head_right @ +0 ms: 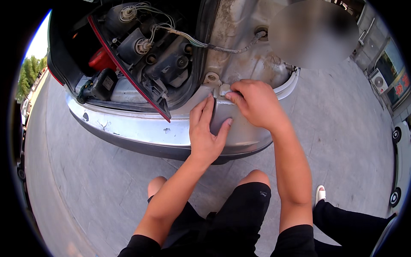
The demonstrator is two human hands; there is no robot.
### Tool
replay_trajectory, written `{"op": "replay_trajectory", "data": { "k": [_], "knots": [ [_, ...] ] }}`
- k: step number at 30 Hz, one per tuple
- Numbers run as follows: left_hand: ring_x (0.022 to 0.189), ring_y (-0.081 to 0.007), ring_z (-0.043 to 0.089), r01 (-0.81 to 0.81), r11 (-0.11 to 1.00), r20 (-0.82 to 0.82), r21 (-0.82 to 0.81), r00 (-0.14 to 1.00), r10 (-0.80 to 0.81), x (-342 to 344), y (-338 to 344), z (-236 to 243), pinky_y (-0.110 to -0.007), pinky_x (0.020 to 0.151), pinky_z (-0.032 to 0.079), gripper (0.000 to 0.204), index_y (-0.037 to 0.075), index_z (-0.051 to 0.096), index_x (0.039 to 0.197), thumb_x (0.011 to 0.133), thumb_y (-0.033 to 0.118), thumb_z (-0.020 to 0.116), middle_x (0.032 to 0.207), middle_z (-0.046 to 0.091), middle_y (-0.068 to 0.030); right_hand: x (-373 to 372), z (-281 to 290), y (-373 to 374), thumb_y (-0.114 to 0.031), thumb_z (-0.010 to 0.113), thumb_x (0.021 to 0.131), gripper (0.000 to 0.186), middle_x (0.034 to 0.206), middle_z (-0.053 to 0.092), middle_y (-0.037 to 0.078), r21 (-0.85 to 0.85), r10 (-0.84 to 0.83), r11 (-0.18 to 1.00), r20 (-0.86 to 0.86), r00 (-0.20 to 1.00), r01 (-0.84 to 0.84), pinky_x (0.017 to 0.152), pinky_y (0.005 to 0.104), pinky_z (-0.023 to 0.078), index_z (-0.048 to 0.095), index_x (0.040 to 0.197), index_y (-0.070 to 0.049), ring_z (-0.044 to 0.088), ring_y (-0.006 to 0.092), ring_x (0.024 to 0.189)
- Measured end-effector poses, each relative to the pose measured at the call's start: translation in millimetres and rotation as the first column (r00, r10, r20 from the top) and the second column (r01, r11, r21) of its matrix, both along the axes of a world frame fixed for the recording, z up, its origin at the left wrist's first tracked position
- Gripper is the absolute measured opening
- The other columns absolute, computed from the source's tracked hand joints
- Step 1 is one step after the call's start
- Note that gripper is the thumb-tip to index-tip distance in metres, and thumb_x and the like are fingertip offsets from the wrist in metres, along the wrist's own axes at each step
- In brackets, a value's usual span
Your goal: The person inspects a damaged rear bumper on a silver SUV, then retrieves a power drill from a garage. They use the drill to remove screws from the taillight assembly, detach the light, and disconnect the wiring harness. The person then attempts to reposition the bumper cover.
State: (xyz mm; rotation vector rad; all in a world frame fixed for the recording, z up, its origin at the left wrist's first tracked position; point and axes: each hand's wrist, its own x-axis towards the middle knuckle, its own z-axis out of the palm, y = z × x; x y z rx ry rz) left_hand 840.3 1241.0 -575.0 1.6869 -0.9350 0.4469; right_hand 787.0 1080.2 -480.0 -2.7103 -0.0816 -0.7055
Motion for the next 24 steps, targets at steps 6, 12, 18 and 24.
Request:
{"op": "replay_trajectory", "data": {
  "k": [6,12,18,24],
  "knots": [
    [0.117,-0.0378,0.054,0.022,1.000,-0.037,-0.021,0.999,-0.023,4,0,7,-0.041,0.099,0.046,0.063,-0.006,0.052,0.138,0.083,0.014,0.077,0.129,0.056,-0.0219,-1,7,2,-0.021,0.066,0.092,0.023,0.084,0.065,0.021,0.049,-0.004,0.999,-0.043,0.999,0.006,0.071,0.0501,0.047,0.066,0.088,0.002,0.061,0.0438,0.084],
    [0.112,-0.0376,0.057,-0.052,0.998,0.011,-0.042,0.999,0.053,1,-7,7,-0.041,0.095,0.048,0.058,-0.008,0.055,0.133,0.084,0.015,0.077,0.124,0.058,-0.0221,0,7,-1,-0.022,0.066,0.092,0.023,0.085,0.066,0.021,0.035,0.001,0.999,-0.070,0.998,0.001,0.072,0.0504,0.048,0.067,0.091,0.001,0.062,0.0438,0.084],
    [0.110,-0.0367,0.058,-0.073,0.995,0.028,-0.075,0.997,0.075,2,-9,1,-0.041,0.092,0.049,0.058,-0.007,0.056,0.133,0.084,0.017,0.078,0.122,0.058,-0.0213,-2,7,-2,-0.022,0.066,0.092,0.024,0.085,0.065,0.021,0.009,0.000,1.000,-0.058,0.998,0.001,0.070,0.0485,0.048,0.067,0.093,0.002,0.062,0.0434,0.082],
    [0.107,-0.0342,0.060,-0.120,0.986,0.014,-0.117,0.992,0.123,1,-11,-1,-0.040,0.091,0.050,0.061,-0.004,0.058,0.133,0.081,0.018,0.081,0.121,0.058,-0.0195,-6,6,-2,-0.030,0.062,0.096,0.030,0.089,0.065,0.020,-0.081,-0.032,0.996,-0.076,0.997,0.026,0.072,0.0500,0.049,0.065,0.095,0.000,0.063,0.0428,0.085]
  ]
}}
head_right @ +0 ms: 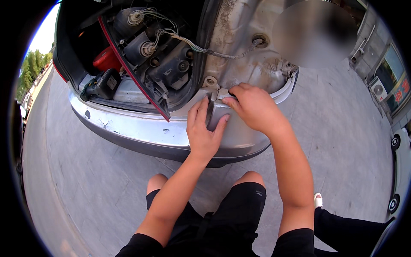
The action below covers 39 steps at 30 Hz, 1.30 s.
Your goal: The person inspects a damaged rear bumper on a silver SUV, then retrieves a power drill from a garage. They use the drill to remove screws from the taillight assembly, detach the light, and disconnect the wiring harness. The person then attempts to reposition the bumper cover.
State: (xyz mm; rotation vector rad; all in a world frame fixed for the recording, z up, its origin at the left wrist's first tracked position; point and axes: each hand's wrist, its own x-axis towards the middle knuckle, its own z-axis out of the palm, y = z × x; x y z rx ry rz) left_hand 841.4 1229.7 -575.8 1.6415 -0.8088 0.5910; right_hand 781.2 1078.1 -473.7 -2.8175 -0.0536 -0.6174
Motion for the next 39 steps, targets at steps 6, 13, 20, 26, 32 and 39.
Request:
{"op": "replay_trajectory", "data": {
  "k": [6,13,20,26,32,39],
  "knots": [
    [0.106,-0.0332,0.059,0.038,0.999,-0.026,0.025,0.999,-0.037,3,-2,2,-0.038,0.091,0.049,0.061,-0.003,0.058,0.133,0.080,0.014,0.081,0.118,0.058,-0.0176,3,-4,4,-0.030,0.057,0.099,0.030,0.089,0.064,0.020,-0.100,-0.017,0.995,-0.017,1.000,0.015,0.071,0.0512,0.050,0.058,0.095,0.000,0.063,0.0430,0.084],
    [0.106,-0.0341,0.058,0.056,0.998,0.003,0.035,0.998,-0.056,7,-2,3,-0.038,0.092,0.048,0.057,-0.005,0.058,0.132,0.081,0.011,0.078,0.118,0.058,-0.0188,9,-6,4,-0.029,0.056,0.099,0.029,0.088,0.065,0.020,-0.088,-0.029,0.996,-0.022,0.999,0.027,0.070,0.0517,0.049,0.058,0.093,0.000,0.063,0.0437,0.081],
    [0.107,-0.0351,0.055,0.051,0.998,-0.016,0.034,0.999,-0.050,4,-3,3,-0.043,0.093,0.045,0.059,-0.007,0.057,0.133,0.083,0.019,0.077,0.118,0.057,-0.0173,8,-3,1,-0.027,0.056,0.100,0.028,0.088,0.061,0.021,-0.041,-0.037,0.999,-0.099,0.994,0.033,0.071,0.0526,0.045,0.056,0.094,0.000,0.058,0.0457,0.086],
    [0.107,-0.0349,0.057,0.021,0.999,-0.001,0.049,1.000,-0.021,1,-1,4,-0.040,0.092,0.048,0.060,-0.005,0.055,0.135,0.083,0.016,0.078,0.118,0.056,-0.0198,6,5,-1,-0.027,0.060,0.097,0.029,0.089,0.062,0.022,0.017,0.019,1.000,-0.099,0.995,-0.017,0.073,0.0498,0.046,0.061,0.096,0.003,0.059,0.0442,0.086],
    [0.111,-0.0353,0.056,0.011,1.000,-0.009,0.015,1.000,-0.011,-2,-2,5,-0.040,0.096,0.047,0.064,-0.004,0.054,0.136,0.081,0.016,0.080,0.123,0.055,-0.0204,-5,0,8,-0.023,0.067,0.091,0.030,0.092,0.065,0.021,0.103,-0.025,0.995,0.105,0.994,0.014,0.079,0.0497,0.048,0.069,0.106,0.003,0.061,0.0430,0.089],
    [0.113,-0.0363,0.053,0.027,0.998,0.022,0.063,0.999,-0.028,2,-3,2,-0.042,0.097,0.044,0.069,-0.006,0.053,0.137,0.079,0.017,0.081,0.125,0.054,-0.0199,0,-15,17,-0.026,0.071,0.087,0.033,0.092,0.066,0.020,0.132,-0.095,0.989,0.185,0.978,0.072,0.076,0.0475,0.047,0.070,0.106,0.002,0.063,0.0387,0.089]
  ]
}}
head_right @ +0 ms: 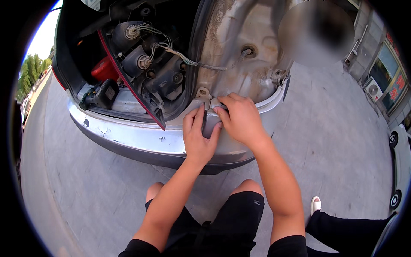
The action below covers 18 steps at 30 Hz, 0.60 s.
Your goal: The person inspects a damaged rear bumper on a silver SUV, then retrieves a power drill from a garage. They use the drill to remove screws from the taillight assembly, detach the light, and disconnect the wiring harness. The person then attempts to reposition the bumper cover.
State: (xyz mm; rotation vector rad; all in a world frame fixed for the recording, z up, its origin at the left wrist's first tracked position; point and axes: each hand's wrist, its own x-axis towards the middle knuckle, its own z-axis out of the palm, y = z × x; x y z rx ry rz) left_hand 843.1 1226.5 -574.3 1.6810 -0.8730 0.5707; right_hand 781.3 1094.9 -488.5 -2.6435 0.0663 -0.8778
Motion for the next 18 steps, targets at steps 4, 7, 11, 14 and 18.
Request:
{"op": "replay_trajectory", "data": {
  "k": [4,7,11,14,18],
  "knots": [
    [0.113,-0.0372,0.052,-0.033,0.999,0.020,0.004,0.999,0.033,-4,-2,-1,-0.044,0.097,0.044,0.072,-0.007,0.053,0.135,0.076,0.020,0.083,0.124,0.054,-0.0197,10,0,12,-0.031,0.074,0.083,0.036,0.091,0.065,0.017,-0.093,-0.113,0.987,0.154,0.981,0.129,0.075,0.0463,0.045,0.069,0.101,0.000,0.062,0.0368,0.087],
    [0.116,-0.0357,0.053,-0.059,0.998,0.002,-0.011,0.998,0.059,-6,-2,-1,-0.041,0.098,0.045,0.069,-0.007,0.053,0.134,0.075,0.014,0.083,0.125,0.055,-0.0196,27,-2,24,-0.035,0.076,0.079,0.037,0.088,0.063,0.014,-0.103,-0.271,0.946,0.265,0.926,0.306,0.076,0.0460,0.044,0.066,0.094,-0.002,0.060,0.0346,0.084],
    [0.114,-0.0353,0.053,-0.088,0.995,0.019,-0.045,0.996,0.089,-5,-2,-3,-0.041,0.098,0.045,0.068,-0.006,0.055,0.133,0.074,0.015,0.083,0.124,0.056,-0.0187,46,-4,29,-0.032,0.080,0.074,0.037,0.084,0.060,0.011,-0.087,-0.389,0.896,0.319,0.864,0.435,0.073,0.0448,0.043,0.059,0.087,-0.005,0.059,0.0337,0.081],
    [0.113,-0.0355,0.053,-0.096,0.994,0.026,-0.057,0.995,0.097,-5,-1,-5,-0.042,0.097,0.044,0.067,-0.005,0.056,0.131,0.073,0.016,0.083,0.122,0.057,-0.0182,46,-6,31,-0.031,0.080,0.073,0.036,0.086,0.059,0.011,-0.096,-0.382,0.894,0.350,0.856,0.438,0.073,0.0447,0.043,0.059,0.087,-0.006,0.058,0.0333,0.082],
    [0.112,-0.0365,0.053,-0.100,0.991,0.038,-0.090,0.994,0.104,-4,0,-7,-0.044,0.097,0.043,0.069,-0.005,0.057,0.130,0.071,0.016,0.084,0.122,0.057,-0.0178,22,-7,36,-0.029,0.081,0.071,0.036,0.092,0.060,0.008,-0.133,-0.326,0.910,0.352,0.877,0.392,0.076,0.0442,0.042,0.061,0.091,-0.007,0.057,0.0306,0.088]
  ]
}}
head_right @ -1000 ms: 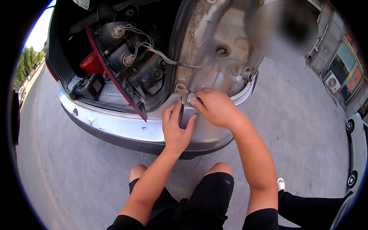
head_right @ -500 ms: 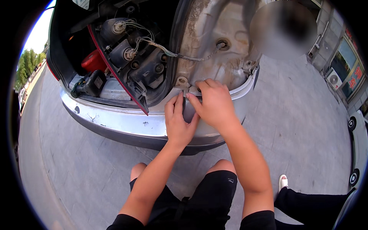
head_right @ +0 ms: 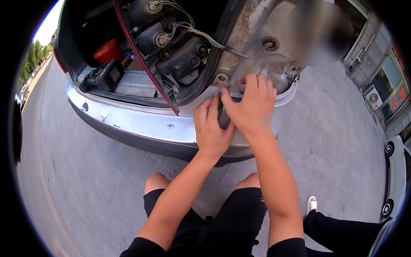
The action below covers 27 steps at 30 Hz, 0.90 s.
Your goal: The person inspects a damaged rear bumper on a silver SUV, then retrieves a power drill from a garage. They use the drill to remove screws from the taillight assembly, detach the light, and disconnect the wiring harness. The person then attempts to reposition the bumper cover.
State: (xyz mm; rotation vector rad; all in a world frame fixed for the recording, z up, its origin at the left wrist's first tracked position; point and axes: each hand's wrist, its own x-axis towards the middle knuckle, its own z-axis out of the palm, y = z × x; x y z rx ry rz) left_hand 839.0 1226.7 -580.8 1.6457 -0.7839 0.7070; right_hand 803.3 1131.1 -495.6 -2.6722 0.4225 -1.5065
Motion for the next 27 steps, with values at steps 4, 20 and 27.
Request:
{"op": "replay_trajectory", "data": {
  "k": [4,20,27],
  "knots": [
    [0.113,-0.0371,0.053,-0.014,1.000,0.031,-0.021,0.999,0.015,1,-1,-2,-0.045,0.097,0.043,0.069,-0.005,0.057,0.130,0.071,0.020,0.084,0.122,0.056,-0.0176,-15,2,-4,-0.025,0.081,0.070,0.037,0.090,0.059,0.010,0.007,-0.005,1.000,0.026,1.000,0.005,0.077,0.0434,0.044,0.062,0.095,-0.005,0.056,0.0314,0.087],
    [0.115,-0.0400,0.051,-0.083,0.975,0.125,0.208,0.991,0.058,-8,-7,9,-0.049,0.099,0.040,0.072,0.010,0.049,0.146,0.081,0.029,0.076,0.129,0.052,-0.0209,-36,-28,-43,-0.023,0.076,0.077,0.031,0.106,0.065,0.012,-0.003,0.334,0.942,0.082,0.939,-0.335,0.103,0.0499,0.041,0.071,0.101,-0.004,0.058,0.0336,0.110],
    [0.122,-0.0409,0.044,-0.206,0.904,0.174,0.374,0.973,0.150,-16,-16,14,-0.052,0.105,0.033,0.064,0.016,0.048,0.148,0.089,0.035,0.067,0.133,0.046,-0.0223,-86,-40,-98,-0.012,0.065,0.085,0.029,0.119,0.061,0.016,0.277,0.181,0.918,0.343,0.922,-0.283,0.093,0.0418,0.049,0.070,0.112,-0.003,0.059,0.0300,0.111]
  ]
}}
